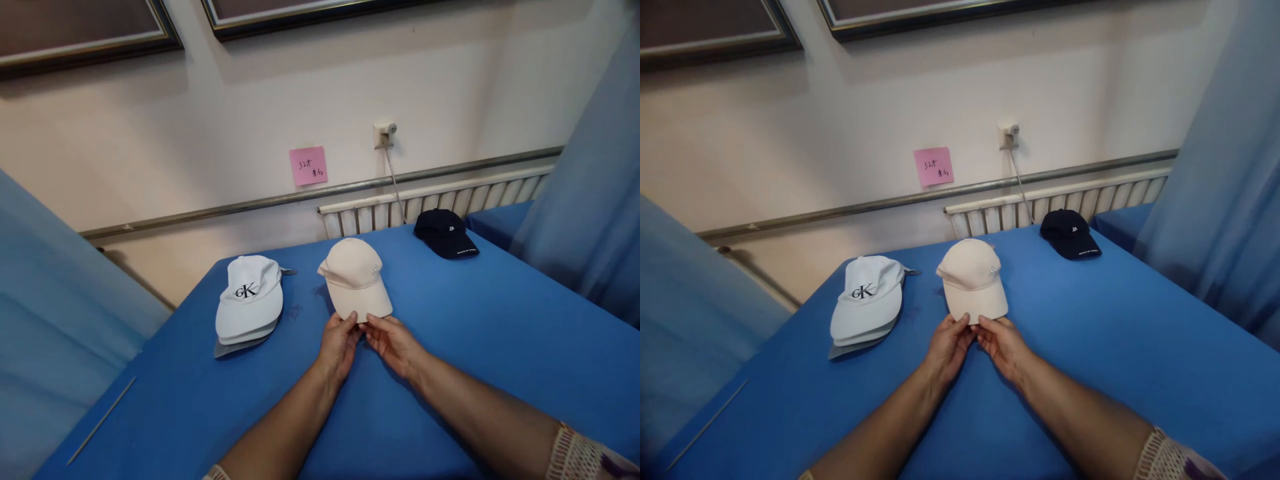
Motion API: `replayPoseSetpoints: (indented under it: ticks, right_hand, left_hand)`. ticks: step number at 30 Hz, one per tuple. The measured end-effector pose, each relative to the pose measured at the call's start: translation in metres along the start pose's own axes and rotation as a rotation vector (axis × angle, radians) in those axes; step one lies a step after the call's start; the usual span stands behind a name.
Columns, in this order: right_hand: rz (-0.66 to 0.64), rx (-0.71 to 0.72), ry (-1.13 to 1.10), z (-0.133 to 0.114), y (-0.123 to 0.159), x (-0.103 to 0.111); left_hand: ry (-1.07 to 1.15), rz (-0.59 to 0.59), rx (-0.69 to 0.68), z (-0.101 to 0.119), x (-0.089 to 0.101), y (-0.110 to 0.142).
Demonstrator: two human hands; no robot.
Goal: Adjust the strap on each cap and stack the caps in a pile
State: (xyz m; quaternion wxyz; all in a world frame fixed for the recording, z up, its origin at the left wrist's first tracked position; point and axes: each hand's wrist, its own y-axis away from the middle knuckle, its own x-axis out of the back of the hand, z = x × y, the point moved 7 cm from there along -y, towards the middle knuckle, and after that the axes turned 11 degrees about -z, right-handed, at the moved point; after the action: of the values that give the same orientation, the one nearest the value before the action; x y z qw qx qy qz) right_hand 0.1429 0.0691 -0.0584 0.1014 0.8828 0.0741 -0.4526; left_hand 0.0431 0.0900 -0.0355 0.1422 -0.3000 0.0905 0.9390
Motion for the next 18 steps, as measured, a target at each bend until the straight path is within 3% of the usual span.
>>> replayPoseSetpoints:
  ticks: [3,8,10,13,16,18]
  right_hand:
    - [-0.094,-0.087,0.133,0.001,0.002,-0.005]
    - [-0.120,-0.157,0.251,-0.001,0.002,0.000]
    - [-0.119,-0.174,0.284,0.000,0.002,0.001]
    - [-0.130,-0.186,0.322,0.002,0.002,0.000]
    - [-0.136,-0.182,0.336,0.002,0.003,-0.001]
    - [-0.132,-0.182,0.336,0.002,0.003,-0.001]
  left_hand:
    - [-0.035,0.061,-0.084,0.048,0.016,0.003]
    - [-0.170,0.255,-0.450,0.185,0.059,0.024]
    - [-0.217,0.341,-0.509,0.223,0.081,0.036]
    - [-0.257,0.484,-0.488,0.245,0.118,0.053]
    - [-0.235,0.644,-0.327,0.232,0.157,0.067]
    - [-0.213,0.684,-0.214,0.218,0.175,0.073]
